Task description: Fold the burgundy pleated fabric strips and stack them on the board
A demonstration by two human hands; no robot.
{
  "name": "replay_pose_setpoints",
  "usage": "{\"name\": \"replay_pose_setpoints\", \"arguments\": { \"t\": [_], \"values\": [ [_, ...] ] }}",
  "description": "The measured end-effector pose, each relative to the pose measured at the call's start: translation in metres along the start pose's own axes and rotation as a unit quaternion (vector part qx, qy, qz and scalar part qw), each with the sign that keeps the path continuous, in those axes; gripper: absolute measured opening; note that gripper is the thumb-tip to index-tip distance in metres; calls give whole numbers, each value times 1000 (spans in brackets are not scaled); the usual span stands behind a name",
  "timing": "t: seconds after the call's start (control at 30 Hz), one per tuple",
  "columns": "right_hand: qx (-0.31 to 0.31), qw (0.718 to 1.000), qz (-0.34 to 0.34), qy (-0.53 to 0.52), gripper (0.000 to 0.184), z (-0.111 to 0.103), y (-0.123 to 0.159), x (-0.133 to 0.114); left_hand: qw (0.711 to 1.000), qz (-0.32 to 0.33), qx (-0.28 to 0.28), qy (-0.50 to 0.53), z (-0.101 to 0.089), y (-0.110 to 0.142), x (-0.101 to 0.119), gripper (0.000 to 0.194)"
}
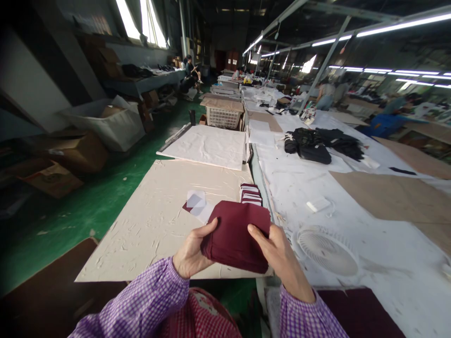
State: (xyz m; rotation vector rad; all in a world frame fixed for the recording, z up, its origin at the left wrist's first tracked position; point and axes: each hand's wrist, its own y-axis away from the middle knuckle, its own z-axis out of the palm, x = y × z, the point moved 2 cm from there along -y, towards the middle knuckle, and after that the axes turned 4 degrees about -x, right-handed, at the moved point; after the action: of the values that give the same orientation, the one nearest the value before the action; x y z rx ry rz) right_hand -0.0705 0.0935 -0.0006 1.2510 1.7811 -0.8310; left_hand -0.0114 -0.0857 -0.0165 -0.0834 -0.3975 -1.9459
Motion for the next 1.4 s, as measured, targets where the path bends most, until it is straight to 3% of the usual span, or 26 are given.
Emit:
{"name": "replay_pose_setpoints", "arguments": {
  "t": [0.07,0.13,0.17,0.3,0.37,0.57,0.77,1.07,1.27,1.4],
  "values": [
    [48,993,-54,89,37,3,-4,-24,1000,18,14,3,4,1,3,30],
    [136,965,-147,171,37,7,1,-48,999,43,27,5,9,3,8,31],
    [147,952,-194,187,31,11,6,-59,998,52,32,3,12,5,10,32],
    [-27,933,-302,194,14,36,28,-78,998,56,26,10,20,11,16,34],
    [-64,920,-315,223,16,47,33,-79,998,58,16,28,23,14,16,35],
    [-66,922,-317,214,9,57,32,-77,997,65,-25,38,24,20,17,40],
    [-89,944,-272,163,9,58,34,-78,996,84,-9,24,21,24,17,37],
    [-33,944,-274,180,13,72,38,-80,995,90,-20,25,20,24,16,35],
    [-18,971,-210,108,10,66,37,-80,996,79,-7,42,26,25,18,37],
    [3,987,-141,74,11,61,35,-77,995,79,-30,51,28,25,20,40]
  ]
}}
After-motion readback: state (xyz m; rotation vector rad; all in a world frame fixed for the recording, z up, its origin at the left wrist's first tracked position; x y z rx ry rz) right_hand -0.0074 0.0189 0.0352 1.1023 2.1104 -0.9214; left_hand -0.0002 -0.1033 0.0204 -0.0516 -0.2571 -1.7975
